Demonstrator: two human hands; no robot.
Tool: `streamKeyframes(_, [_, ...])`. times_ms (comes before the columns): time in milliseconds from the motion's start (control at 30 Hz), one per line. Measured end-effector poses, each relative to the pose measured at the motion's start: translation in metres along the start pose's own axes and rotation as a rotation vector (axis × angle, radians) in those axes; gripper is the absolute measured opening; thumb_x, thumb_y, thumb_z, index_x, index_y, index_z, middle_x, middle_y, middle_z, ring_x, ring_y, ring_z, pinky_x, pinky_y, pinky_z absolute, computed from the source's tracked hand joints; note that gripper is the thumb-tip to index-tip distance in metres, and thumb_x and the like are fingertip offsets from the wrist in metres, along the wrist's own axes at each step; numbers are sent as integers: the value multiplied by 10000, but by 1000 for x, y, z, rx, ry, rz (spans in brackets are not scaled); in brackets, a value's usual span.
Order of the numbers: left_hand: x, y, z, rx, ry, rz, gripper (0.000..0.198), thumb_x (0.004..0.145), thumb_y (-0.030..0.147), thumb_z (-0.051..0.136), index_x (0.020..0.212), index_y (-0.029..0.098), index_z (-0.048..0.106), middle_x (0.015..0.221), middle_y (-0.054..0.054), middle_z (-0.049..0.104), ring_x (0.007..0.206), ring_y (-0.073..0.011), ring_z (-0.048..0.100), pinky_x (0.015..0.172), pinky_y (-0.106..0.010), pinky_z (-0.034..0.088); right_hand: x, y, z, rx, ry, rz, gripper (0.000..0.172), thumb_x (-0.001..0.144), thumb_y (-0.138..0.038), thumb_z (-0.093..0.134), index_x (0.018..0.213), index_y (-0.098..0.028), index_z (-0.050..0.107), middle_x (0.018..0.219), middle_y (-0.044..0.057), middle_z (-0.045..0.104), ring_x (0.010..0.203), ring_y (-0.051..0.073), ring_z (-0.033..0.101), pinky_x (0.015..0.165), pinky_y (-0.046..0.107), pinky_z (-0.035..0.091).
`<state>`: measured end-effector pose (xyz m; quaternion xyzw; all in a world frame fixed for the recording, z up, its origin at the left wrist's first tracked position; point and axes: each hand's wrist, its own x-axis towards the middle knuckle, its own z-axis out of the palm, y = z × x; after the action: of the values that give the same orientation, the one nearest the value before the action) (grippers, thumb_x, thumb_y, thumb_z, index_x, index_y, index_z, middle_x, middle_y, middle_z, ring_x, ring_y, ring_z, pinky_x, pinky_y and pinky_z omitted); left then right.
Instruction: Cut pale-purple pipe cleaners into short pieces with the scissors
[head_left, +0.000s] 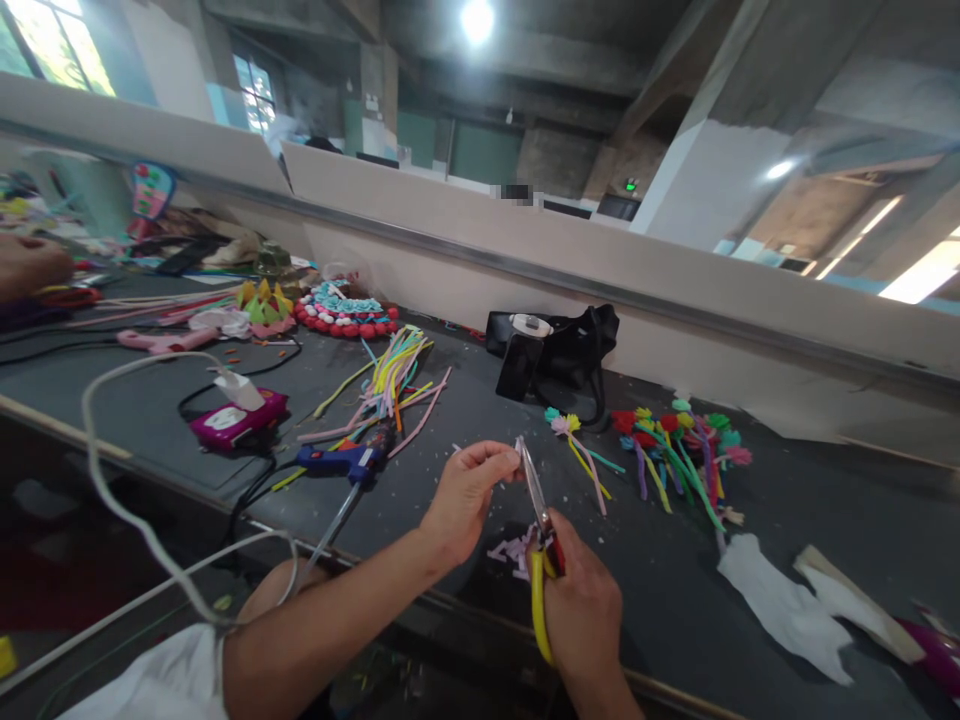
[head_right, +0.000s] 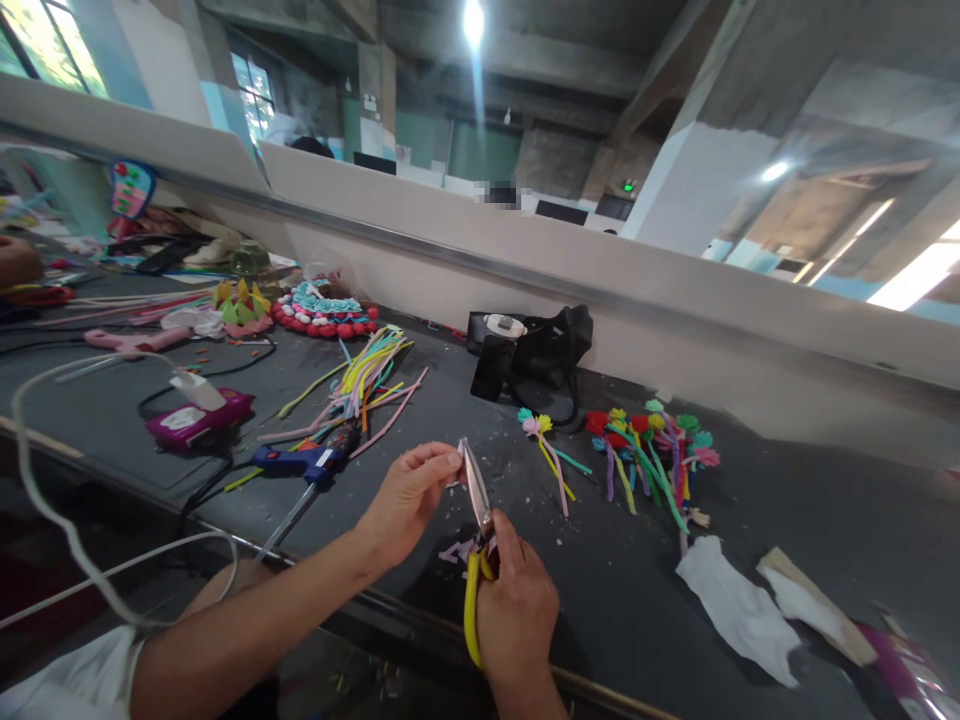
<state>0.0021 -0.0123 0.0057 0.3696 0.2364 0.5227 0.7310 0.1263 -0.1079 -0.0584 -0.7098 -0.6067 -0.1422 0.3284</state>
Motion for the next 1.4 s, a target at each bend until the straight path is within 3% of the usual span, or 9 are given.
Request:
streamKeyframes(200, [2,-1,-1,5,12,-3,77,706,216,706,678,151,675,624,5,615,650,-116,537,690,-246,380,1,-1,-2,9,-13,116,407,920,-444,436,1114,-167,662,973,78,729,730,187,680,625,268,469])
streamKeyframes(500, [1,-3,0,18,13,0,61,691,193,714,682,144,679,675,-7,637,668,-116,543,707,-253,399,0,0,-2,-8,-71,71,367,909,-351,434,1143,-177,656,1040,80,717,791,186,680,667,264,480])
streamKeyframes(667, [1,-3,0,11,10,-10,68,678,199,720,676,147,676,668,-6,633,669,-119,545,712,-257,403,0,-1,-2,37,-103,90,357,899,-298,416,1130,-185,662,973,70,735,740,185,688,654,262,478])
streamKeyframes(800, [0,-1,1,50,-2,-7,65,668,203,704,661,149,667,642,-2,618,653,-119,538,708,-256,397,4,-1,-4,152,-79,137,367,897,-392,458,1081,-158,673,863,70,737,672,179,682,620,249,476])
streamKeyframes(900, [-2,-1,2,179,-10,-12,80,672,212,680,636,150,646,604,8,596,622,-108,512,671,-242,383,10,-3,-10,305,-51,226,384,878,-464,505,1039,-156,669,779,42,716,587,148,647,559,224,466])
streamKeyframes(1033, [-5,-5,4,529,-49,33,67,680,214,647,650,155,640,616,13,588,609,-109,499,613,-236,367,22,-6,-24,441,6,316,438,818,-507,583,1091,-171,648,830,39,703,649,157,650,622,243,498])
streamKeyframes(1200, [-11,-12,5,988,-203,323,69,681,135,595,626,167,621,601,21,593,630,-123,537,680,-268,376,35,-10,-37,573,28,455,491,763,-512,626,1116,-170,619,768,24,694,607,158,627,590,261,498])
streamKeyframes(1300, [-14,-14,5,1113,-272,490,84,693,126,595,622,170,595,593,29,584,646,-122,531,773,-302,363,38,-10,-39,616,8,470,453,746,-486,637,1074,-173,628,784,28,694,641,162,636,602,264,503])
streamKeyframes(1400, [-15,-14,4,1102,-295,456,63,690,145,599,632,170,604,611,24,588,660,-128,526,791,-311,364,37,-9,-36,663,-13,495,434,738,-462,657,1068,-181,621,798,22,682,655,157,638,603,260,509])
